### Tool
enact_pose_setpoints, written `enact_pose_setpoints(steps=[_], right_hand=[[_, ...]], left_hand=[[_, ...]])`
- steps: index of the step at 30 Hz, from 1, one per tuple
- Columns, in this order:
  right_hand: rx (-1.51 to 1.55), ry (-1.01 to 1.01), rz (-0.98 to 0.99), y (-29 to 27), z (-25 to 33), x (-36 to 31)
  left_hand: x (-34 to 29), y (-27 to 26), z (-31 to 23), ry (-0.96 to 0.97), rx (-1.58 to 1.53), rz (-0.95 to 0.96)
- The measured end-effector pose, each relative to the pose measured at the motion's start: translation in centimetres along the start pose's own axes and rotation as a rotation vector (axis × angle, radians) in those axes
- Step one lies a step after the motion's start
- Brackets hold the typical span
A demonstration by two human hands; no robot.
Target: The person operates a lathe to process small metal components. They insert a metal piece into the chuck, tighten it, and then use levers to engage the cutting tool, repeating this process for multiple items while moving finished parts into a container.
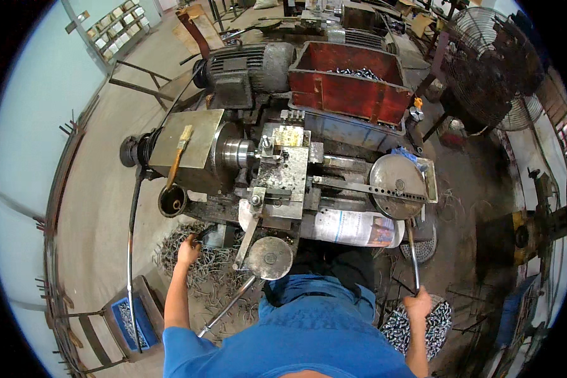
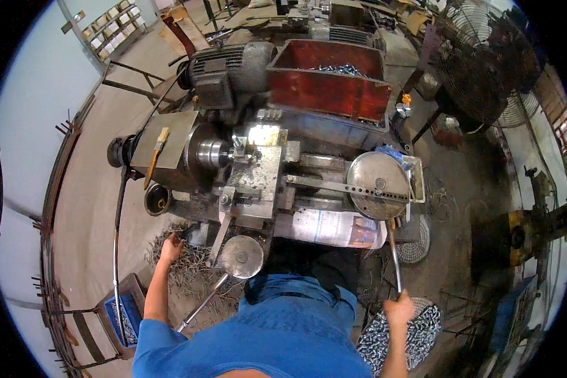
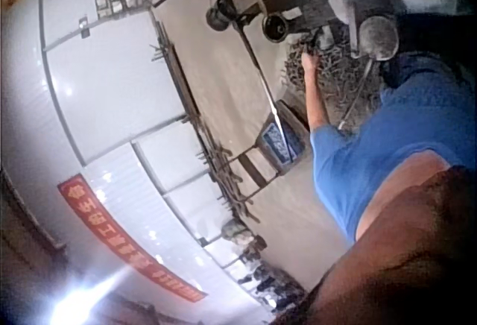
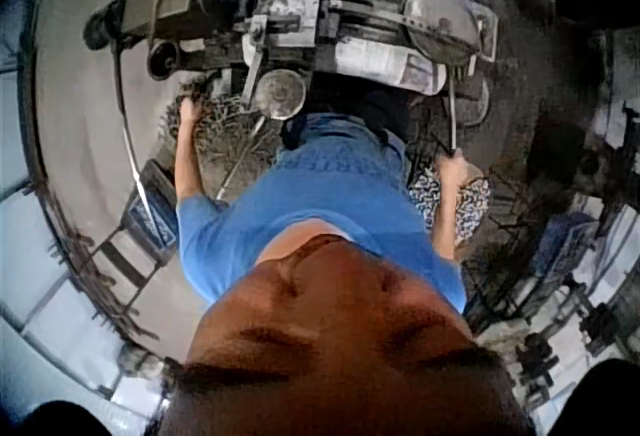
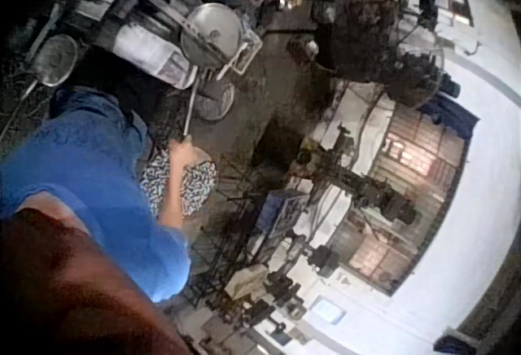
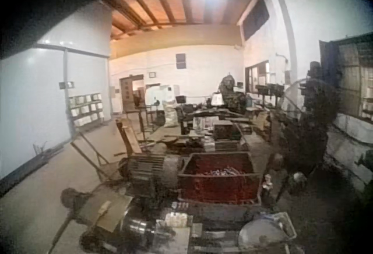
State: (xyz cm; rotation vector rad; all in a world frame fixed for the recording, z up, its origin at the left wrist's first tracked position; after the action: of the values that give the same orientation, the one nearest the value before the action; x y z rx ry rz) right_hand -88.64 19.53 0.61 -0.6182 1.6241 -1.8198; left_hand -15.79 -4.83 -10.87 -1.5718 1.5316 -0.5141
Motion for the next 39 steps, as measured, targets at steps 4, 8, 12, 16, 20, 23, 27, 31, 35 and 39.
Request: enact_pose_setpoints(steps=[4, 8, 12, 16, 20, 23, 27, 31, 35, 39], right_hand=[[0.313, 0.044, 0.101, 2.2, 1.3, -2.6], [0.332, 0.021, 0.085, -0.6, 4.3, -3.7], [0.412, 0.040, 0.115, -0.3, 4.1, -3.6], [0.234, 0.002, 0.071, -0.5, 1.9, -1.2], [-0.335, -0.075, -0.049, -0.1, -5.8, 8.3], [-0.420, -0.100, -0.149, -2.8, -6.6, 16.8], [-0.268, -0.126, -0.319, -5.1, -3.2, 19.7], [-0.092, -0.430, -0.503, -6.6, 1.9, 15.9], [0.063, -0.516, -0.462, -7.2, 6.4, 13.7], [0.332, -0.678, -0.396, -11.4, 16.2, 13.5]], left_hand=[[0.0, -0.4, 0.5, 0.004, 0.003, 0.009], [-2.2, -1.8, -0.7, -0.111, -0.110, 0.141], [-2.3, -1.4, 3.5, -0.206, -0.123, 0.115], [-2.5, -1.2, 2.4, -0.176, -0.057, 0.158], [-1.6, -3.3, -1.4, 0.007, 0.233, -0.009], [2.1, -2.5, -2.3, 0.120, 0.380, -0.103], [4.0, 0.8, -4.8, 0.224, 0.562, 0.040], [3.1, 5.2, -2.3, 0.007, 0.467, -0.303], [3.0, 9.6, -1.4, -0.145, 0.327, -0.466], [3.7, 4.7, -2.4, 0.160, 0.685, 0.030]])
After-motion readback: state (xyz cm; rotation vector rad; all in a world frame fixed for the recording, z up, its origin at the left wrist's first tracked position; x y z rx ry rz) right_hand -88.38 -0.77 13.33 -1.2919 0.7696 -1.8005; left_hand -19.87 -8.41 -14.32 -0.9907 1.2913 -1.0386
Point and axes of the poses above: each hand's wrist, its own x-axis towards the middle knuckle, its own y-axis out of the palm, z = x × y, the point moved 5 cm from there along x, towards the middle knuckle, and after that the axes turned 3 degrees about -x, right-handed, at the moved point
